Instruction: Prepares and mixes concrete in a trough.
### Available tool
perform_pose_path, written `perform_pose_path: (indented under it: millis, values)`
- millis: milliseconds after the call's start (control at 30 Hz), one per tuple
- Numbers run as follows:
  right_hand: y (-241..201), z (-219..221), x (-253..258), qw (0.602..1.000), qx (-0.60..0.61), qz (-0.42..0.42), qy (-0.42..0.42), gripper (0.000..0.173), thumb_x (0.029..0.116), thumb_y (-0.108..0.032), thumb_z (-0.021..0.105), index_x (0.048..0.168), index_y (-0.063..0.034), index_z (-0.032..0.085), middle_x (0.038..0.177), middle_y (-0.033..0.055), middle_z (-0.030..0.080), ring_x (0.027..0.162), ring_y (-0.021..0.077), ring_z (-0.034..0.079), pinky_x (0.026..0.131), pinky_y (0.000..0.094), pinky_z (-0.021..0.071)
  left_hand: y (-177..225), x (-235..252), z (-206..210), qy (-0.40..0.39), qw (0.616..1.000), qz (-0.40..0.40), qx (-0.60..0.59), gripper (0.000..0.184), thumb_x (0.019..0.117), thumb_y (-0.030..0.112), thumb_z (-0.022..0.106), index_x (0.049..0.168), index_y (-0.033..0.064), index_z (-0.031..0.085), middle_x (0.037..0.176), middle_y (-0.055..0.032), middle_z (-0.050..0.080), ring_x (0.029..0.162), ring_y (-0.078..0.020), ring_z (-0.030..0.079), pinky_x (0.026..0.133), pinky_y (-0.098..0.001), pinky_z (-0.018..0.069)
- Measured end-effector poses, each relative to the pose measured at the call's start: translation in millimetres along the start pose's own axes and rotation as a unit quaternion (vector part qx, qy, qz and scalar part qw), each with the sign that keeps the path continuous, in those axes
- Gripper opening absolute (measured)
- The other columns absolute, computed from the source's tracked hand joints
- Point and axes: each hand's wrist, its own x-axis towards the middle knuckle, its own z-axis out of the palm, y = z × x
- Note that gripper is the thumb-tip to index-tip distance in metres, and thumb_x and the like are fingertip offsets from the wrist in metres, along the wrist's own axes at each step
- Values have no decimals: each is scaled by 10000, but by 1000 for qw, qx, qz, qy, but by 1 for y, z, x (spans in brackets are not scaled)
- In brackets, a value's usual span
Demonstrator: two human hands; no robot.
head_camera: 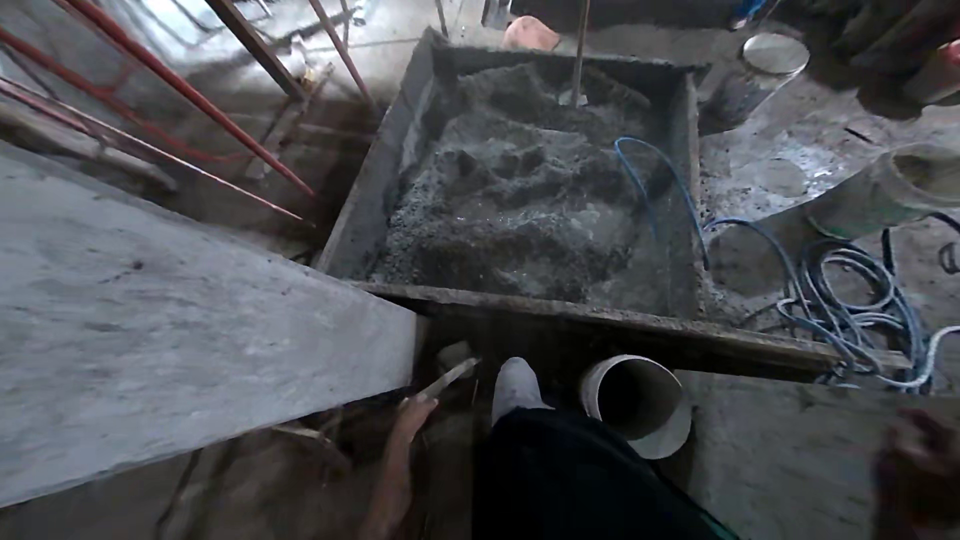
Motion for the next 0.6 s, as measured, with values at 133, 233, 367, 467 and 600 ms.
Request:
perform_pose_path:
  millis: [133, 233, 367, 467, 600]
  values:
    - [-13, 59, -66, 933, 74, 74, -345, 320, 1042, -77, 555, 1298, 110, 588, 1237, 332, 637, 1147, 447, 634, 1020, 577, 493, 16, -9, 36, 21, 999, -22, 39, 568, 992, 273, 671, 1464, 4, 506, 1437, -261, 550, 1360, -402, 515, 1128, -572, 410]
    - [3, 90, -103, 865, 74, 154, -472, 321, 1022, -82, 618, 1296, 84, 617, 1234, 292, 658, 1126, 384, 655, 1012, 520, 506, 20, -15, 46, 90, 995, -42, -4, 518, 1009, 392, 642, 1301, -35, 623, 1318, -274, 619, 1250, -405, 586, 1055, -582, 456]
    - [30, 101, -128, 849, 119, 232, -459, 299, 1028, -96, 603, 1258, 94, 626, 1175, 292, 666, 1045, 366, 665, 959, 505, 528, 29, -16, 44, 139, 985, -39, -92, 459, 989, 296, 692, 1273, -61, 638, 1309, -301, 610, 1242, -425, 569, 1043, -599, 435]
    - [44, 98, -128, 851, 135, 292, -416, 314, 1063, -137, 558, 1284, 80, 614, 1195, 287, 670, 1047, 377, 684, 959, 519, 541, 42, -18, 40, 161, 983, -40, -78, 358, 1024, 231, 622, 1254, -42, 647, 1320, -287, 605, 1250, -412, 563, 1040, -590, 433]
    - [50, 94, -120, 844, 149, 367, -361, 339, 1082, -153, 527, 1325, 77, 581, 1252, 280, 654, 1066, 362, 689, 953, 499, 546, 56, -12, 47, 151, 984, -3, -99, 354, 1028, 184, 609, 1270, -73, 626, 1313, -312, 598, 1226, -428, 571, 1029, -591, 447]
